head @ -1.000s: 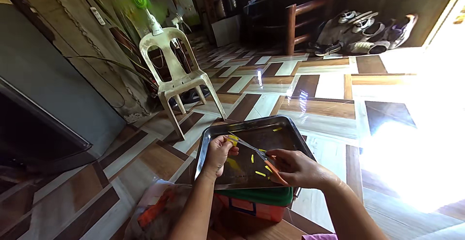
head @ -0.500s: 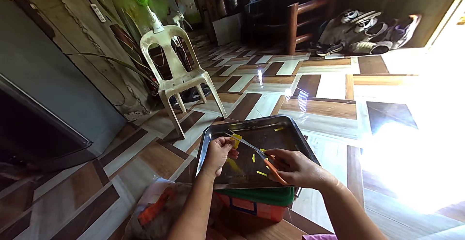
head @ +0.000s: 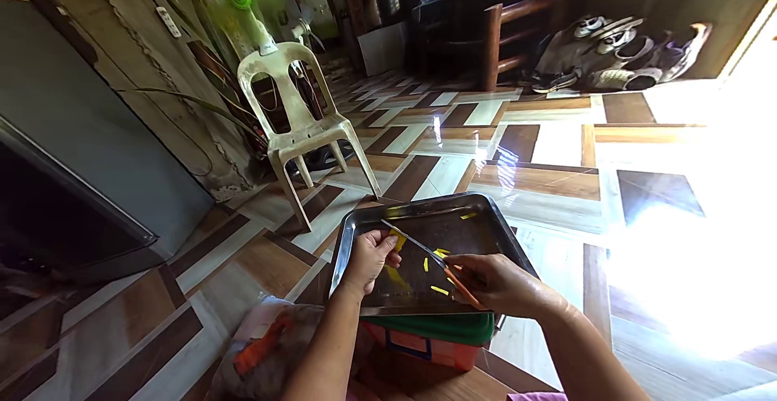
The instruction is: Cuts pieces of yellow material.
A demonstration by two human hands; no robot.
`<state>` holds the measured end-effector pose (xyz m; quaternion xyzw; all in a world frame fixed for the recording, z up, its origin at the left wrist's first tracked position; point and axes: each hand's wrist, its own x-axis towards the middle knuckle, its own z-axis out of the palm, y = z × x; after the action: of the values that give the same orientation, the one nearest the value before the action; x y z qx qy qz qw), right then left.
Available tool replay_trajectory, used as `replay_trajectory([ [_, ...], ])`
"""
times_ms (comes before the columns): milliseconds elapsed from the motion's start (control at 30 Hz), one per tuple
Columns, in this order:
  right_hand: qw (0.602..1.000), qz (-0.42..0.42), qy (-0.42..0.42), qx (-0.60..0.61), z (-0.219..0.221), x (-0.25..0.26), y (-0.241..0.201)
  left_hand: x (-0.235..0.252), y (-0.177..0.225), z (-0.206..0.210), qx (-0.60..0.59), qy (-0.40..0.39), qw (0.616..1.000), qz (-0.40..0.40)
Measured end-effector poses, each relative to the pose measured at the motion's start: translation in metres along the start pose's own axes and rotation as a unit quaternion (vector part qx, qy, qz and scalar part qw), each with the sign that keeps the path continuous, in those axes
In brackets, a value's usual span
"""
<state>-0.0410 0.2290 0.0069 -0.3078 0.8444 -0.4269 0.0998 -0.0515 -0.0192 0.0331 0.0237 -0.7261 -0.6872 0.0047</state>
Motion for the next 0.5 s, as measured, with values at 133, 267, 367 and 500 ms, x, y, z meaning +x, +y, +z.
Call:
replay_trajectory([
  [133, 0.999, 0.019, -0.009, -0.026, -0.0038, -0.0013, -0.0036, 0.0013, 0.0004, -0.0017, 0.002, 0.002, 1.000, -0.005],
  [267, 0.999, 0.011, -0.020, 0.037, -0.0049, -0.0026, 0.0015, 0.0006, 0.0007, -0.0035, 0.018, -0.005, 1.000, 0.005],
  [367, 0.998, 0.020, -0.018, 0.057, -0.0043, -0.0026, 0.0018, -0.0005, -0.0020, -0.0015, 0.027, -0.016, 0.999, 0.005],
  [500, 0.998, 0.017, -0.014, 0.060, -0.0029, -0.0022, 0.0031, -0.0029, -0.0017, 0.0042, 0.030, -0.033, 0.999, -0.001],
])
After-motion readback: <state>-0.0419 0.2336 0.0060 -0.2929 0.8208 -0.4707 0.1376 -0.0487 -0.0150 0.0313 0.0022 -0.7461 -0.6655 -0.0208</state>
